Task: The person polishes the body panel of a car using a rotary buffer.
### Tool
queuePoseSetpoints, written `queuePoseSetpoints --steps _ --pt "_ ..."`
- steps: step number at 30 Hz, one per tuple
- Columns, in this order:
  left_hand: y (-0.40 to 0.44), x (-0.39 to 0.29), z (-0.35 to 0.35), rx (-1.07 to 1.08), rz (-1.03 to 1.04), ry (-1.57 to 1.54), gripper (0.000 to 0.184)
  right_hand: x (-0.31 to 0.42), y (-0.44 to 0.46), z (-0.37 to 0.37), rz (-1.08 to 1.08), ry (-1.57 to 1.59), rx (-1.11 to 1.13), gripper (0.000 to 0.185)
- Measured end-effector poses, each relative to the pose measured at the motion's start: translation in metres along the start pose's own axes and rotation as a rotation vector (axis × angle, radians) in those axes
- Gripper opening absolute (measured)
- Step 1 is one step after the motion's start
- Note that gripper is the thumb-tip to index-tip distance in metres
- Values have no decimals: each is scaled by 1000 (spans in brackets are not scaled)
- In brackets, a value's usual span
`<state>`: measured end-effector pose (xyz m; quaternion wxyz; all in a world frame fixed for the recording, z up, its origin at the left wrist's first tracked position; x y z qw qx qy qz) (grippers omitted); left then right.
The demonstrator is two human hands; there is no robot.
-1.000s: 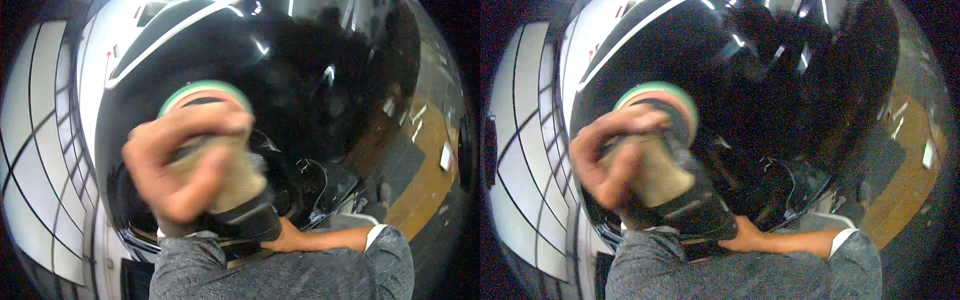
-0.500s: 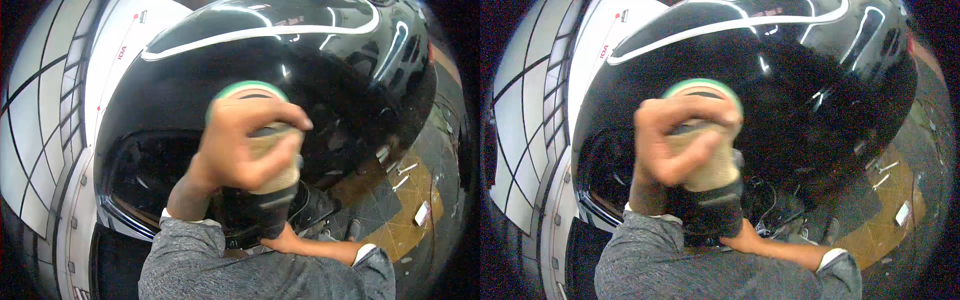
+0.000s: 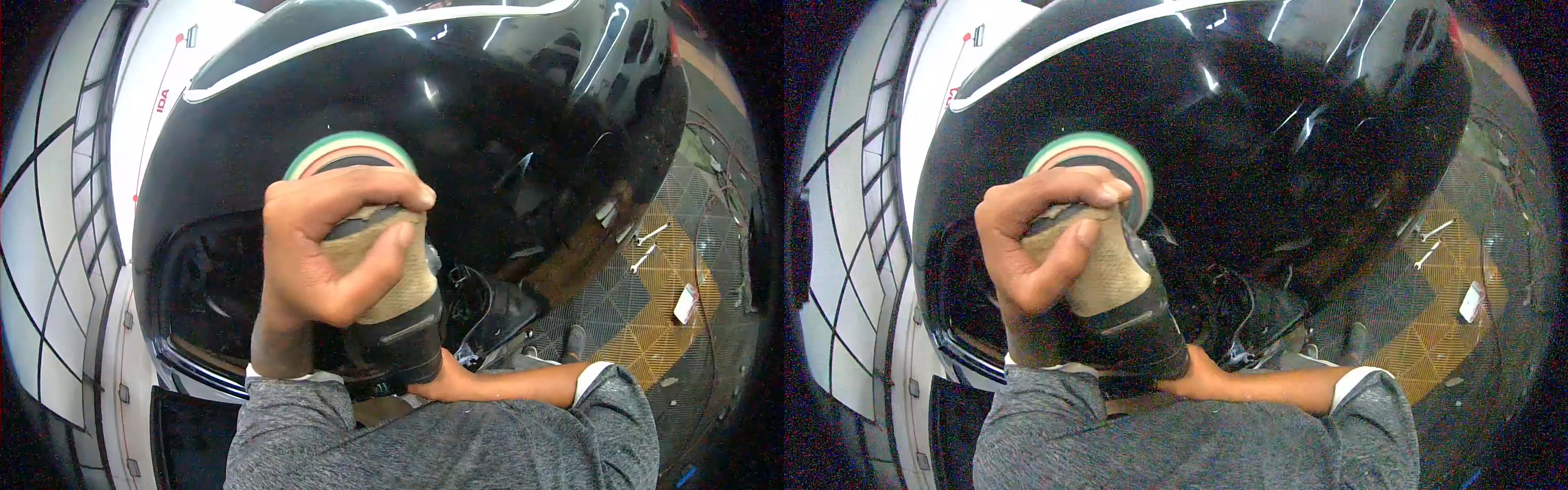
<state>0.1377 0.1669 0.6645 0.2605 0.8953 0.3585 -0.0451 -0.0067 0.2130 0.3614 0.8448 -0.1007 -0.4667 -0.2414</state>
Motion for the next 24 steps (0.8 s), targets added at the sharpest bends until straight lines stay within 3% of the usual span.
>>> queuePoseSetpoints --steps 2,6,8,12,14,16,18,24 --pt "-1 0 -1 15 9 -18 23 3 3 2 -41 -28 -2 50" --pt "-21 -5 -37 -220 -108 -27 25 3 16 19 -84 -43 45 51" --pt "-24 -3 -42 -234 -160 -60 25 6 13 18 105 -91 85 48" --pt "-2 -3 -13 -4 -49 17 24 -3 9 8 34 -65 46 45" --pt "-1 0 -6 -4 -30 -14 24 2 3 -3 -26 -69 -7 46" --pt "-5 -3 -16 -39 -18 -14 24 14 -2 -10 45 -128 -14 48" --pt "-19 0 -44 -211 -106 19 30 33 -5 -14 85 -202 8 51" --pt "-70 0 -128 -680 -118 -33 23 106 -17 -36 84 -508 -38 64"
Point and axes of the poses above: each hand's wrist, its own y-axis towards the middle knuckle, its own z-axis out of the palm, x = y × z, the point moved 7 cm from there along y, towards the middle knuckle, and after that the axes turned 12 degrees about z, right-handed, at the moved point
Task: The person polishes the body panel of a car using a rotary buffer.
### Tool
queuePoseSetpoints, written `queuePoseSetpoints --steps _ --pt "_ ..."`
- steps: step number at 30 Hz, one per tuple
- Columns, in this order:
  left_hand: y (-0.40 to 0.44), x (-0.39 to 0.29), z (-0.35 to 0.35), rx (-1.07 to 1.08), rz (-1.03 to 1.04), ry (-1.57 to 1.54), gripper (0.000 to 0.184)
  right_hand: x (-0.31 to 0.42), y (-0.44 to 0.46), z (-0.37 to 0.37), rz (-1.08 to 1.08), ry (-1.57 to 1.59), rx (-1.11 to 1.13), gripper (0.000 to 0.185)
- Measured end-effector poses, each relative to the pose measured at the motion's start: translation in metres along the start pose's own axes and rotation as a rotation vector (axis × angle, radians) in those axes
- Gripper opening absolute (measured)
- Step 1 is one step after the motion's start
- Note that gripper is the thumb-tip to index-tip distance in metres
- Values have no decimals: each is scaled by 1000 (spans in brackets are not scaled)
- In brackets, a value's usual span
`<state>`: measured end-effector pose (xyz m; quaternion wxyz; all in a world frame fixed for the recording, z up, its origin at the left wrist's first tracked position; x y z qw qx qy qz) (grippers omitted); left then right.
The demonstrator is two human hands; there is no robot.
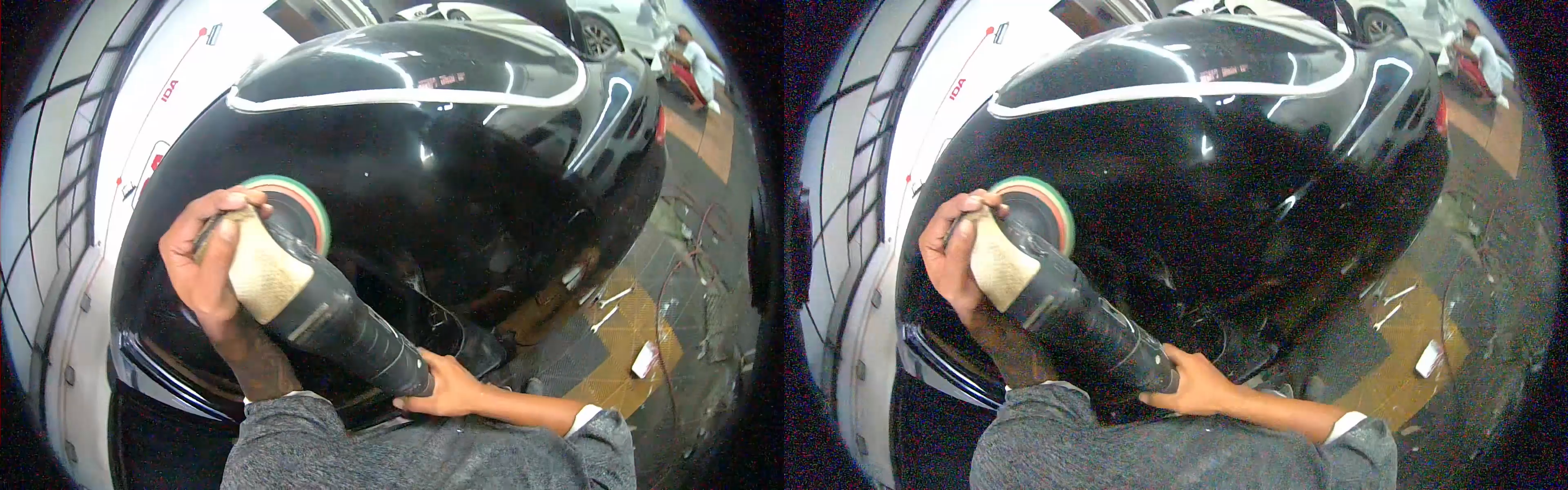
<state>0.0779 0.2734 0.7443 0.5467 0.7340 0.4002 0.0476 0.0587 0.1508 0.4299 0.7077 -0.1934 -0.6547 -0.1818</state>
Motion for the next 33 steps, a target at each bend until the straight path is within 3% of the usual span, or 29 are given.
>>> queuePoseSetpoints --steps 4,6,9,11,12,14,16,17,18,20,21,25,28,30,32,33 --pt "7 -2 -22 -127 38 -24 24 39 -19 -26 -167 -102 -64 66" --pt "7 5 -15 -134 -5 -68 22 29 -20 -29 -39 -119 -17 64" --pt "1 9 16 -128 -47 -107 20 15 -31 -50 -146 -153 -156 66" --pt "1 4 53 -84 -102 -271 18 -12 -41 -72 -86 -188 -94 63" --pt "-1 8 64 -62 -104 -130 16 -27 -46 -85 -35 -201 -65 61" --pt "-7 19 98 -35 -85 -180 15 -62 -63 -108 -29 -263 -72 55" --pt "-3 19 129 -12 118 -24 15 -112 -74 -150 -20 -323 -168 51" --pt "0 20 144 -21 173 39 14 -87 -85 -166 -19 -302 -243 53" --pt "0 23 162 48 44 -16 15 -61 -96 -182 -19 -280 -318 55" --pt "5 20 189 47 97 43 17 -71 -111 -213 54 -298 -311 59" --pt "6 20 195 34 95 61 17 -73 -115 -225 82 -316 -513 64" --pt "-1 20 185 -78 85 -37 16 -56 -90 -226 239 -319 -217 56" --pt "-8 26 150 -207 1 -155 15 -41 -72 -210 201 -335 -97 49" --pt "-6 19 119 -272 30 -36 15 -34 -50 -200 9 -404 -15 50" --pt "-7 16 90 -356 -43 -224 18 6 -36 -183 31 -419 0 53" --pt "-10 16 70 -370 -51 -153 21 24 -29 -174 41 -452 36 57"
Point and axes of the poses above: each hand's wrist, its own y-axis towards the middle knuckle, its own z-axis out of the palm, x = y × z, the point moved 7 cm from there along y, towards the middle knuckle, and after that the axes turned 12 degrees about z, right-handed, at the moved point
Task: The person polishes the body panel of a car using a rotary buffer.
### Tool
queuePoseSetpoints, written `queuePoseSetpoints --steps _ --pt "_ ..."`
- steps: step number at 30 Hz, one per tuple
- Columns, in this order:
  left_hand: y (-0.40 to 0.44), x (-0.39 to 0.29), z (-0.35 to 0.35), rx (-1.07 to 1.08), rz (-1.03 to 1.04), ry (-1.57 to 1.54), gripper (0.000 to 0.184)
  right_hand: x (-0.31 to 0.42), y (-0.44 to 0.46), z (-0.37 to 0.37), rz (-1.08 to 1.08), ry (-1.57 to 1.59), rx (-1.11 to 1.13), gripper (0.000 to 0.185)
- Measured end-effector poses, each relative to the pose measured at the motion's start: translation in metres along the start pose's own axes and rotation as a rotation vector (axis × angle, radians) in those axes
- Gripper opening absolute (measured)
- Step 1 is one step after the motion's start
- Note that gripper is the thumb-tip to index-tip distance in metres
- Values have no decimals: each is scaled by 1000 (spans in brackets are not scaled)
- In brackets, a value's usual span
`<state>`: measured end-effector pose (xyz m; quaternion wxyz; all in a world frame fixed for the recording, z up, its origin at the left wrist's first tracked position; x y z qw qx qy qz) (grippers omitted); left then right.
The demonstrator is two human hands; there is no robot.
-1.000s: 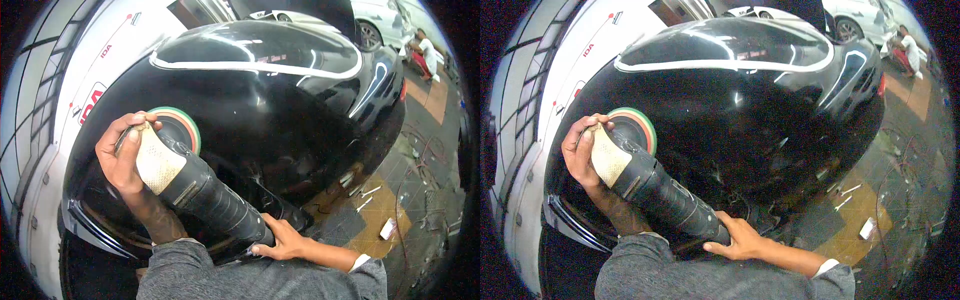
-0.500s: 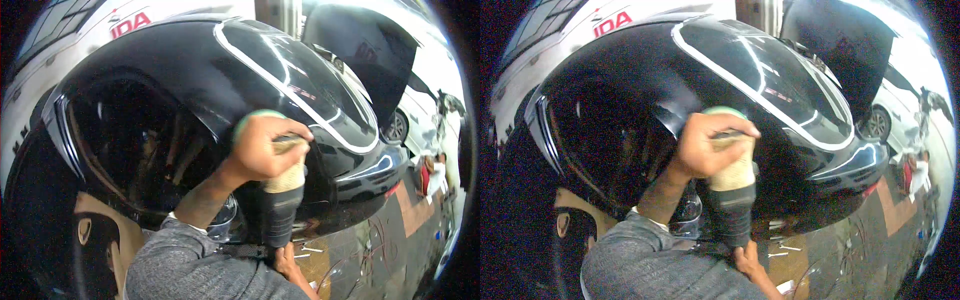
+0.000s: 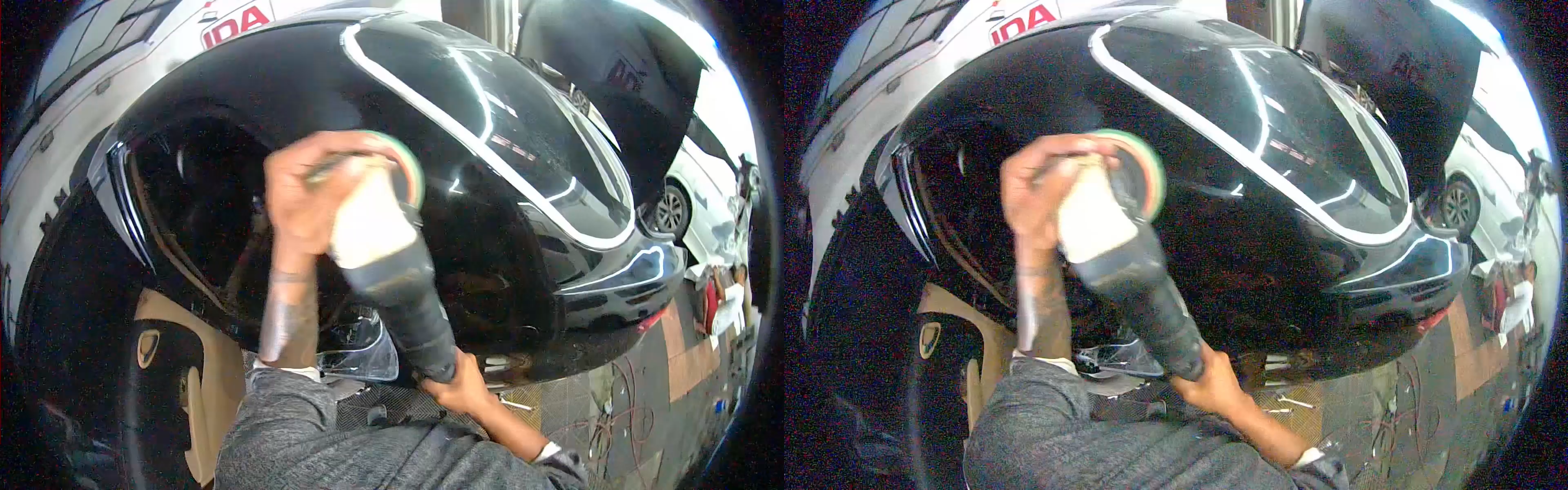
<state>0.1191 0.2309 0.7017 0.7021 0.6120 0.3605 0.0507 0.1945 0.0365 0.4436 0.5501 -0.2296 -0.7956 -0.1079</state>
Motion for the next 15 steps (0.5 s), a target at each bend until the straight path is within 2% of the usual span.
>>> queuePoseSetpoints --steps 1,3,5,8,9,10,11,13,14,15 --pt "3 -3 -18 -22 8 74 24 11 4 -1 9 5 -9 57" --pt "4 -13 -26 -33 41 40 25 23 6 6 -12 27 90 61" --pt "-1 -9 -23 -38 29 31 25 15 5 8 -24 49 87 61" --pt "-15 -2 11 -14 -36 122 23 -15 -13 -3 -20 -13 37 63" --pt "-19 5 26 5 40 13 17 -38 -19 -6 54 -27 23 63" --pt "-21 9 44 17 -1 15 16 -56 -26 -9 125 -42 8 62" --pt "-22 16 57 53 33 69 15 -63 -34 -13 120 -48 18 62" --pt "-23 29 88 145 106 100 16 -82 -50 -27 278 30 -59 56" --pt "-23 30 104 205 168 164 16 -91 -58 -24 266 19 -51 56" --pt "-22 30 117 189 229 130 17 -103 -67 -31 270 82 -203 52"
Point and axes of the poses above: each hand's wrist, its own y-axis towards the middle knuckle, its own z-axis out of the palm, x = y × z, the point moved 7 cm from there along y, towards the middle knuckle, and after that the axes turned 12 degrees about z, right-handed, at the moved point
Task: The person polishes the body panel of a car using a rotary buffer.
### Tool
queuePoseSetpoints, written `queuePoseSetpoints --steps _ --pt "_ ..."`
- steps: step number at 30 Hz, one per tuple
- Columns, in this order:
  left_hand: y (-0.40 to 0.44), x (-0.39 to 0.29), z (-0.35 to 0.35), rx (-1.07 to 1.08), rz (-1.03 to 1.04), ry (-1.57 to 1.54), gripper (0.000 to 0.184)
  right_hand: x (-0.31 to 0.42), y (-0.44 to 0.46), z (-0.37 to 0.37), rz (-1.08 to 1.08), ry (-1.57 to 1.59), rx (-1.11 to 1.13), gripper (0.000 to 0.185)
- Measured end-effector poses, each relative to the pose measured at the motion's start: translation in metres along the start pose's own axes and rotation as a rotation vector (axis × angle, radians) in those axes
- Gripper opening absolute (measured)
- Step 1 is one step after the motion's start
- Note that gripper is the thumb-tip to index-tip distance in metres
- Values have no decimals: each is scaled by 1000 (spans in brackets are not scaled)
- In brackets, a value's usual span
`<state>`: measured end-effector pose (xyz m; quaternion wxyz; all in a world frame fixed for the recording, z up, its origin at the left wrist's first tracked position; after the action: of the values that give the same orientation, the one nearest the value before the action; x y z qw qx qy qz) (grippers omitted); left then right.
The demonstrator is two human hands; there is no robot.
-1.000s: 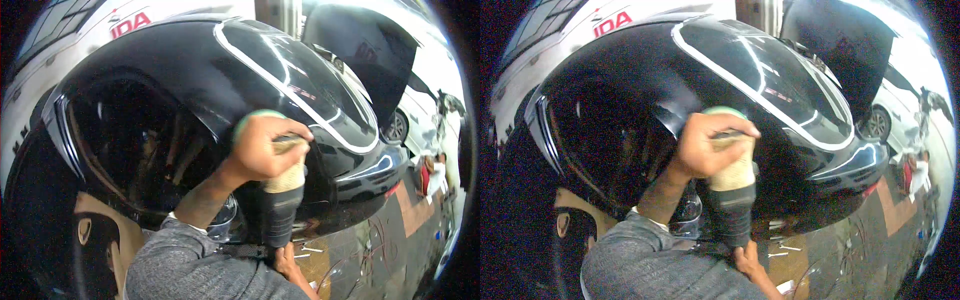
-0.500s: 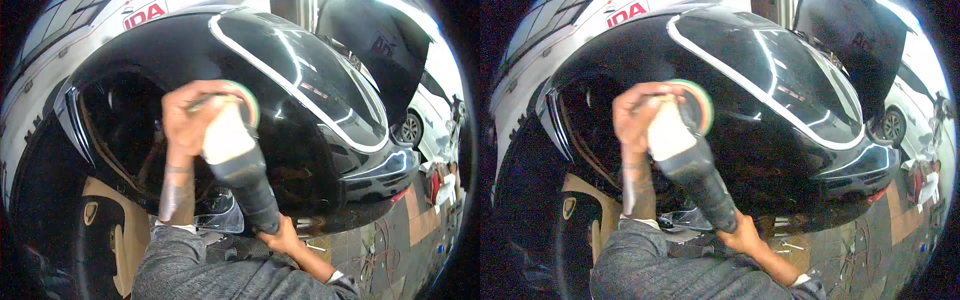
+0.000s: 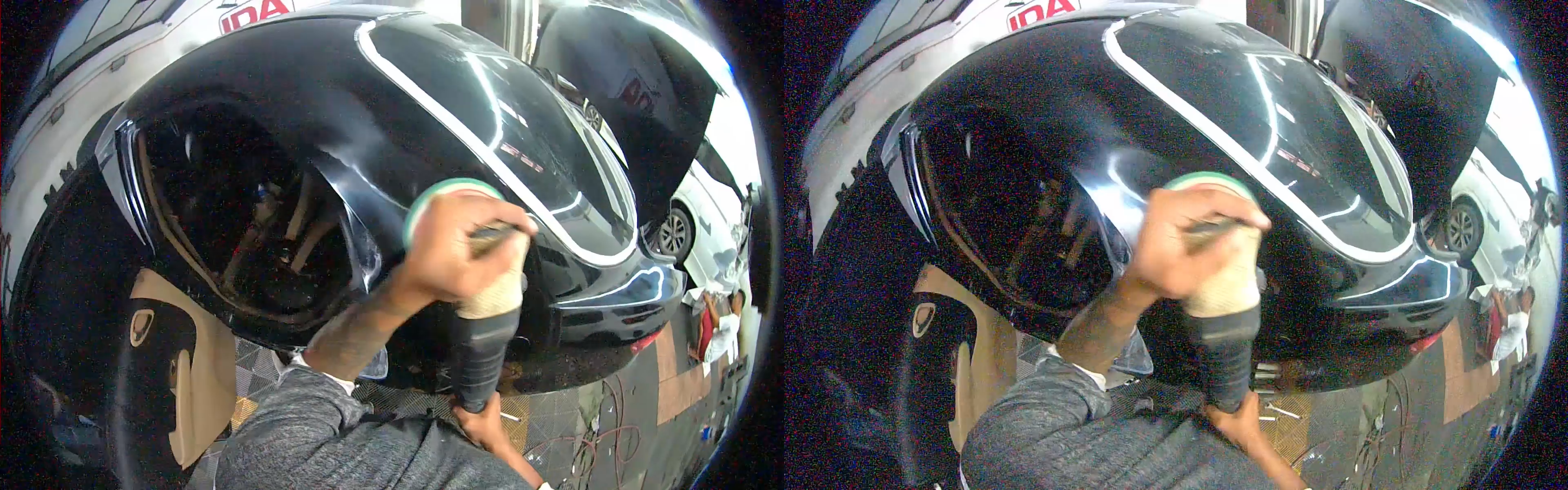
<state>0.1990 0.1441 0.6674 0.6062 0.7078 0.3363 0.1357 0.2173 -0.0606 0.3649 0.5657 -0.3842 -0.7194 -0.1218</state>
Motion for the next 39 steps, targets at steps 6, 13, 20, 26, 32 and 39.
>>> queuePoseSetpoints --steps 6,13,20,26,32,39 --pt "5 6 -30 7 -103 -28 16 31 18 9 -76 22 21 48" --pt "22 -12 -149 -166 -173 -116 26 143 25 60 -373 -102 349 61" --pt "53 2 -162 -201 -291 -97 24 172 16 67 -312 36 520 61" --pt "49 5 -68 -12 -283 19 20 94 17 28 -211 54 332 49" --pt "48 22 11 127 -238 -76 20 2 20 -3 -26 136 191 48" --pt "65 -18 6 202 -46 615 22 53 18 -15 -142 165 125 20"
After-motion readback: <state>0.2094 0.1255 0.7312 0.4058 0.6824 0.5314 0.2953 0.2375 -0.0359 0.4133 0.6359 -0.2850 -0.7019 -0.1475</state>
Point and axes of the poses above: each hand's wrist, its own y-axis towards the middle knuckle, its own z-axis out of the palm, x = y × z, the point moved 7 cm from there along y, towards the middle knuckle, and after that the axes turned 12 degrees about z, right-handed, at the moved point
